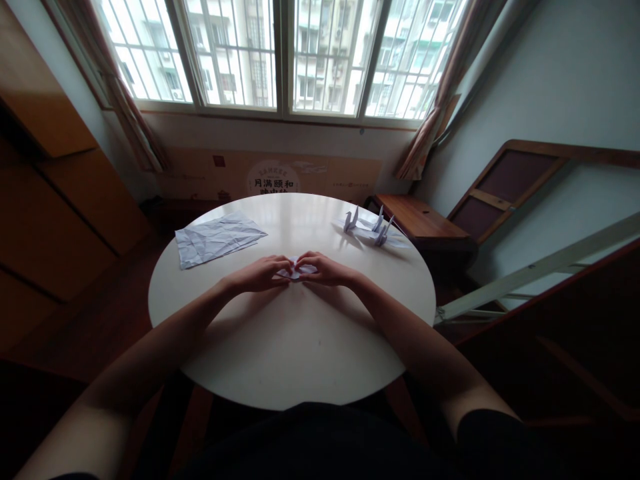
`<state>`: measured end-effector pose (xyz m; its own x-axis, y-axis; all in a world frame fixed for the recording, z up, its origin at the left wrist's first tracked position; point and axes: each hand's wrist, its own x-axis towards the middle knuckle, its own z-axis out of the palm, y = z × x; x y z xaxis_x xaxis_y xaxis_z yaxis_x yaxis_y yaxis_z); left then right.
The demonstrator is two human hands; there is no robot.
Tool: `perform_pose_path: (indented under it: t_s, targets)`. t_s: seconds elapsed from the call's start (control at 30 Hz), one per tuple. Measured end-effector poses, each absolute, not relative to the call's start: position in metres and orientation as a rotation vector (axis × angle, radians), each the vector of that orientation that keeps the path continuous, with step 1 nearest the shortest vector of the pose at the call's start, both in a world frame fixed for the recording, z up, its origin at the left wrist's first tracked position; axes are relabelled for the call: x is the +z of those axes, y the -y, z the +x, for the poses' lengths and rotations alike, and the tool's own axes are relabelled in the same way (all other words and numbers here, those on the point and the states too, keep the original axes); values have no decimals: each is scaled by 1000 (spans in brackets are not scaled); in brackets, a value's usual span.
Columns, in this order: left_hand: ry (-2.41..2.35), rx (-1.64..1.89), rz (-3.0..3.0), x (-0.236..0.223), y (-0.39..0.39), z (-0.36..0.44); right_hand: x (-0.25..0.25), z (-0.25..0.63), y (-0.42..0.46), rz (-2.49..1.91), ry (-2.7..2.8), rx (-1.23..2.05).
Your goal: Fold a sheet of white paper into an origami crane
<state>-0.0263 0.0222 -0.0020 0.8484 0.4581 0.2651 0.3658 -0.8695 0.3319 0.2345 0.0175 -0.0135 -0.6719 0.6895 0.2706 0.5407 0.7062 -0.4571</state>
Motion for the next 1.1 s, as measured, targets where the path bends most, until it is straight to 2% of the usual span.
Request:
perform_pose_path:
  t_s: [1.1]
  targets:
    - [-635, 426, 2706, -2, -21, -31, -11, 235, -17, -932, 2488, 507]
